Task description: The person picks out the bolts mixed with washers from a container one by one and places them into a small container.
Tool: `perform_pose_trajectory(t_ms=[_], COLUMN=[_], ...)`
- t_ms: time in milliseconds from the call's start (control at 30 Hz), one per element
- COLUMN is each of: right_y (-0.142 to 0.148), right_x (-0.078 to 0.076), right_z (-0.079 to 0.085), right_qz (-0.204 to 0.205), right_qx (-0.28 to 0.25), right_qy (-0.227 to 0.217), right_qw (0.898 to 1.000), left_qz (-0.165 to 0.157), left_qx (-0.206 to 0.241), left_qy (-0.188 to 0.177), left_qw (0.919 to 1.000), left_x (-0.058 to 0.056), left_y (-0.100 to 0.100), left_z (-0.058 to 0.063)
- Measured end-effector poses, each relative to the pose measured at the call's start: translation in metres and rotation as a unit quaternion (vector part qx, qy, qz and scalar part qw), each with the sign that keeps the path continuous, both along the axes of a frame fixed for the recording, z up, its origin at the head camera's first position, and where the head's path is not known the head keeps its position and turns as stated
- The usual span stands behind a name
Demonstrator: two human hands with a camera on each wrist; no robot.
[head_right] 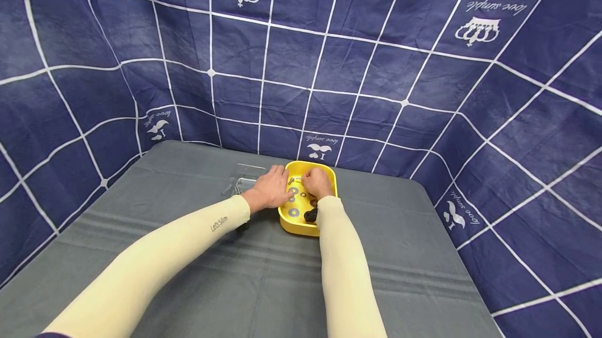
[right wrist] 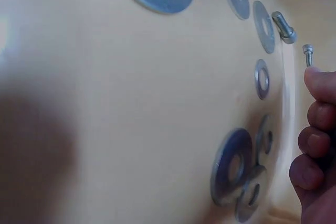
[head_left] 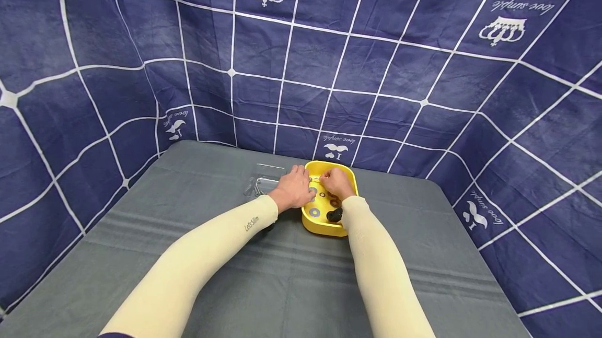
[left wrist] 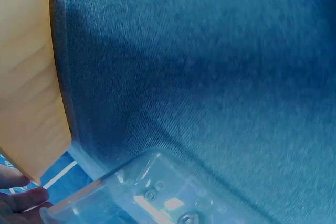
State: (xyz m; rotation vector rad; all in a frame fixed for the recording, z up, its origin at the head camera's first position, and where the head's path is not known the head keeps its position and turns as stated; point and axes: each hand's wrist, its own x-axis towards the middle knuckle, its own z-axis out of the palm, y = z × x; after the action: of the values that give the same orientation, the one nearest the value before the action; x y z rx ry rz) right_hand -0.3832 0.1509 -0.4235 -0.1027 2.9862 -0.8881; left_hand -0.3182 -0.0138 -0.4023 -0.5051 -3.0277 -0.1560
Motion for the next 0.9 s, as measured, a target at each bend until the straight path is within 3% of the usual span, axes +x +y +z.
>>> perform_pose_trajectory(t_ms=[467,667,900], right_y=[-0.01,-0.015,-0.019], right_x=[0.009,0.007,0.003], right_z=[0.022,0.033,0.045], right_qz=[0.049,0.081,0.088], right_qx=[-0.003,0.011,-0.005], right_qy=[0.053,0.08,0.082], right_qw=[0.997,0.993,0.993], left_qz=[-0.01,-0.009,-0.007], left_qx=[-0.033,-0.036,-0.042], left_qy=[0.02,0.029,0.05], left_qw=[0.9992,0.9989,0.9978], left_x=[0.001,0.0,-0.003], left_y=[-0.013,-0.018,-0.026], left_z=[0.009,0.013,0.018])
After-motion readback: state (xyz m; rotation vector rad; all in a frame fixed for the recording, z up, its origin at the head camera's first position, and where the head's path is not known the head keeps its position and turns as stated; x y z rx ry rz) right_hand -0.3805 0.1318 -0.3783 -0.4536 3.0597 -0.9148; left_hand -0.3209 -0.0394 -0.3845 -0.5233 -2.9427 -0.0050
